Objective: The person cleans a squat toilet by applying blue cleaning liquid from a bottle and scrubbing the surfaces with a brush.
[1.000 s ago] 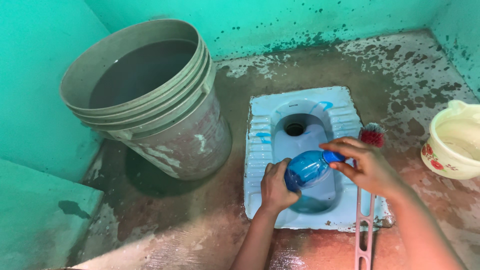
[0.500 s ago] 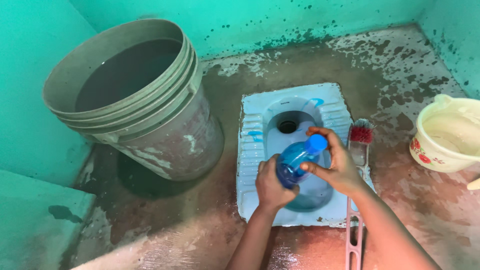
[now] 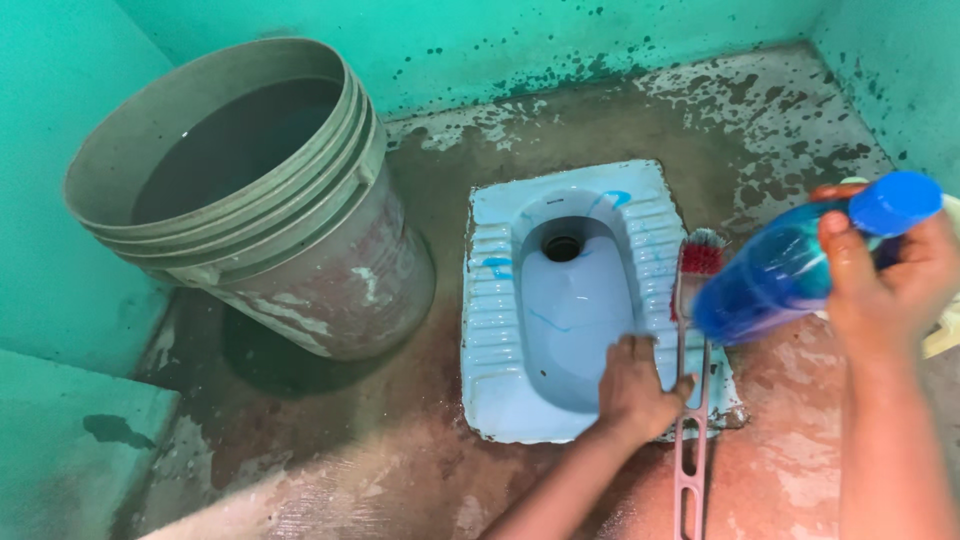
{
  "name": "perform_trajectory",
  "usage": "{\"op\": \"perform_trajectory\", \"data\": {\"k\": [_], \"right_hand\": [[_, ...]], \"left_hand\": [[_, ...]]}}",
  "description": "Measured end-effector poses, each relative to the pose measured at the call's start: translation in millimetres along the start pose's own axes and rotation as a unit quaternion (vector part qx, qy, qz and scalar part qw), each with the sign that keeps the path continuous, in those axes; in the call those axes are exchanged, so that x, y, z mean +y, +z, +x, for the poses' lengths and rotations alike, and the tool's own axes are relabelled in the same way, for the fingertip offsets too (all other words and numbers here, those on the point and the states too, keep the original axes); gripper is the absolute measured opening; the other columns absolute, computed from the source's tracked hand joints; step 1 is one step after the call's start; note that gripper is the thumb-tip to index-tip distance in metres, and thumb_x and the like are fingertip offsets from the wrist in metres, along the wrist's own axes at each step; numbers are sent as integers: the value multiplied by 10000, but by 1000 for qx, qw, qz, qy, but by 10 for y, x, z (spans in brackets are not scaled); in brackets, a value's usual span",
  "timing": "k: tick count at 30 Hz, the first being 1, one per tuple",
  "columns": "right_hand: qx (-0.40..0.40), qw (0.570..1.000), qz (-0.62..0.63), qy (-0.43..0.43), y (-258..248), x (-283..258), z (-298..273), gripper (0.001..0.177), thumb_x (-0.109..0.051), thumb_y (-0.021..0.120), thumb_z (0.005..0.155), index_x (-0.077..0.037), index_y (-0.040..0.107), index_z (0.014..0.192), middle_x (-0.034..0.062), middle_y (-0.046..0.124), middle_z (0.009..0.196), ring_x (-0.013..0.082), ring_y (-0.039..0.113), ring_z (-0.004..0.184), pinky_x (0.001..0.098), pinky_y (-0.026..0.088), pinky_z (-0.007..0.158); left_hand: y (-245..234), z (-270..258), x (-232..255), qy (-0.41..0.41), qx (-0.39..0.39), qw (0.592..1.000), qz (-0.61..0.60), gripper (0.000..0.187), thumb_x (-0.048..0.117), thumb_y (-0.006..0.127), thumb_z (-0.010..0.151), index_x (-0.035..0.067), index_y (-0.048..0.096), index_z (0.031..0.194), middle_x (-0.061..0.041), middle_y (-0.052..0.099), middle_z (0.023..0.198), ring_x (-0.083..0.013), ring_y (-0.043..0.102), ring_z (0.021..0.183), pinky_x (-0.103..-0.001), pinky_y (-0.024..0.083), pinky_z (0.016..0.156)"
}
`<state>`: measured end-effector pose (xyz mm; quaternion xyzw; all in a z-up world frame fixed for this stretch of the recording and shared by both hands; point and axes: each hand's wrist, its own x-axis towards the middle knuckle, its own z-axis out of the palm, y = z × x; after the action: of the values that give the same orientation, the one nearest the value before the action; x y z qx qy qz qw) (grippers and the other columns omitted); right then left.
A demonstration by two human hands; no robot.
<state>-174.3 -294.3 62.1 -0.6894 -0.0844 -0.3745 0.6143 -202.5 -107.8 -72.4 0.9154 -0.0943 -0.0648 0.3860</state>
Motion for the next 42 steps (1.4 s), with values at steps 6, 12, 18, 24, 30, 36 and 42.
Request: {"op": "perform_trajectory", "data": {"k": [6,12,18,24,30,36,42], "right_hand": [[16,994,-104,-37,-191,366,40,142,-33,761,1046,23,664,1132,52,693,1081,88,647,930,232,523,882],[-9,987,-150,-60,-371,1303,-80,150,-13,785,1092,49,650,1114,90,732,1108,116,678,1007,258,540,979],[17,959,-275,-62,-531,1649,-87,175,-86,764,1010,23,635,1056,101,717,1033,154,607,856,297,511,858],[31,945,-318,-68,-310,1216,-24,406,-149,869,946,61,568,1121,155,673,1036,256,633,898,364,510,866],[31,973,-196,-113,-378,1321,-67,369,-88,738,986,79,572,1271,195,632,1200,325,620,1072,374,495,990],[-5,939,-301,-168,2,1134,-458,64,-64,675,1039,-5,658,1057,135,670,1016,284,636,931,380,494,884],[-283,913,-106,276,943,1480,-1188,273,-260,625,1001,-37,714,1131,77,702,922,155,641,827,316,510,733]], "left_hand": [[678,-72,-114,-118,-160,980,26,920,486,816,788,-38,426,1436,-237,464,1432,-384,465,1335,-421,428,1113],[987,-125,-325,-129,-74,988,-45,725,354,844,758,-7,535,1306,-218,572,1306,-368,594,1188,-423,502,1014],[1007,-88,-608,-83,16,982,-167,419,227,807,771,-18,631,1062,-207,714,972,-330,714,863,-403,587,810],[913,-96,-783,-66,53,973,-213,335,122,801,747,-20,628,995,-154,713,841,-258,701,744,-360,576,695],[761,-61,-822,-76,84,965,-237,330,115,804,735,-19,637,986,-125,705,779,-220,689,687,-342,564,660],[530,68,-858,-61,128,953,-266,441,132,844,735,-15,628,1091,-130,725,862,-222,713,751,-340,574,704],[84,120,-841,-90,151,946,-273,492,157,866,685,-19,647,1088,-134,730,850,-256,725,746,-363,570,680]]}}
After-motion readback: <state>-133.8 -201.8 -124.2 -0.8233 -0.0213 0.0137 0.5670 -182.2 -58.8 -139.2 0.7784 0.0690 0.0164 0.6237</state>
